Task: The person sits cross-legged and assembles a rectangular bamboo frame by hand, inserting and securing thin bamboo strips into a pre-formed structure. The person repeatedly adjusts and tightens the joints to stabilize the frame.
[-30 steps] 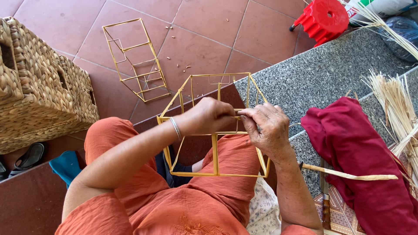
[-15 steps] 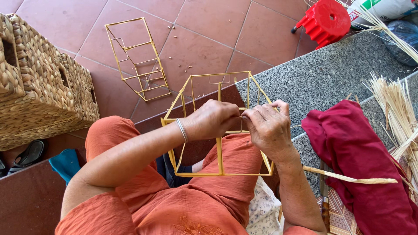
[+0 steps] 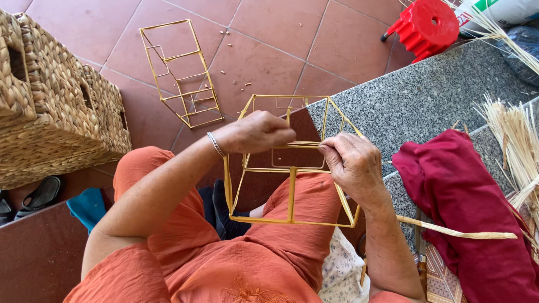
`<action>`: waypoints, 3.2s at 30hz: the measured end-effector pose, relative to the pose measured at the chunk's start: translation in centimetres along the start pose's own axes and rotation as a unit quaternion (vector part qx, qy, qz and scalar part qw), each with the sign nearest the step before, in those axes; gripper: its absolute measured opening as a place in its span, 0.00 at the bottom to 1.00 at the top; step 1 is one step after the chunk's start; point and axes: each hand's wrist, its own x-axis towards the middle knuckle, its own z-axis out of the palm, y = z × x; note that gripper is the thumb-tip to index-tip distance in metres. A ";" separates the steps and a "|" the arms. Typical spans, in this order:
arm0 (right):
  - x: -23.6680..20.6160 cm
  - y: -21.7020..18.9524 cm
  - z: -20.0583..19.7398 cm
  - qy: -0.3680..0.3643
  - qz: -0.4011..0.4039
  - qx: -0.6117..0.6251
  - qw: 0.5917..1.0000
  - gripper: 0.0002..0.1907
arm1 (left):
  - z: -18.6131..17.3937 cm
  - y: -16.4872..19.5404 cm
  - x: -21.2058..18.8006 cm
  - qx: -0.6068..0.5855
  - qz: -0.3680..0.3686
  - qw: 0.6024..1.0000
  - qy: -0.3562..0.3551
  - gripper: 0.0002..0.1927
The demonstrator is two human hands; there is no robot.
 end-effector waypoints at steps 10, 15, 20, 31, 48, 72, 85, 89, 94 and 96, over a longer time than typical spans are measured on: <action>-0.2 0.1 0.1 -0.004 0.003 0.004 1.000 0.06 | 0.4 -1.8 1.2 -0.195 -0.004 0.969 -0.151 0.15; -0.2 0.5 -0.1 0.000 0.011 0.007 1.000 0.06 | 2.7 -1.0 0.5 0.034 0.213 0.973 0.086 0.07; -0.3 0.8 -0.2 -0.003 0.002 -0.017 1.000 0.04 | 4.6 -0.4 -1.3 0.215 0.279 0.907 0.229 0.14; -0.3 0.8 0.1 -0.006 0.002 -0.020 1.000 0.05 | -2.1 -2.2 -1.5 -0.222 -0.130 0.949 -0.184 0.23; -0.8 1.7 -0.2 -0.010 0.039 0.009 0.999 0.05 | 1.8 -2.6 -2.2 -0.010 0.095 0.987 0.129 0.12; -0.8 3.2 0.0 0.006 0.084 0.007 0.996 0.05 | 1.0 -3.8 -4.9 0.234 0.230 0.917 0.227 0.13; 0.2 3.6 0.5 0.010 0.024 -0.005 1.000 0.06 | -2.8 -2.9 -4.0 -0.049 0.025 0.998 0.003 0.11; 0.5 4.0 0.4 0.007 0.031 -0.009 0.999 0.06 | -2.6 -2.6 -3.0 -0.106 -0.067 0.992 -0.019 0.15; 2.0 3.5 0.3 0.052 -0.004 -0.104 0.993 0.06 | -1.9 -3.0 -2.5 -0.082 -0.041 0.995 0.046 0.16; 2.6 3.2 0.6 0.124 -0.060 -0.185 0.973 0.09 | -1.4 -3.1 -2.1 -0.060 0.056 0.988 0.131 0.13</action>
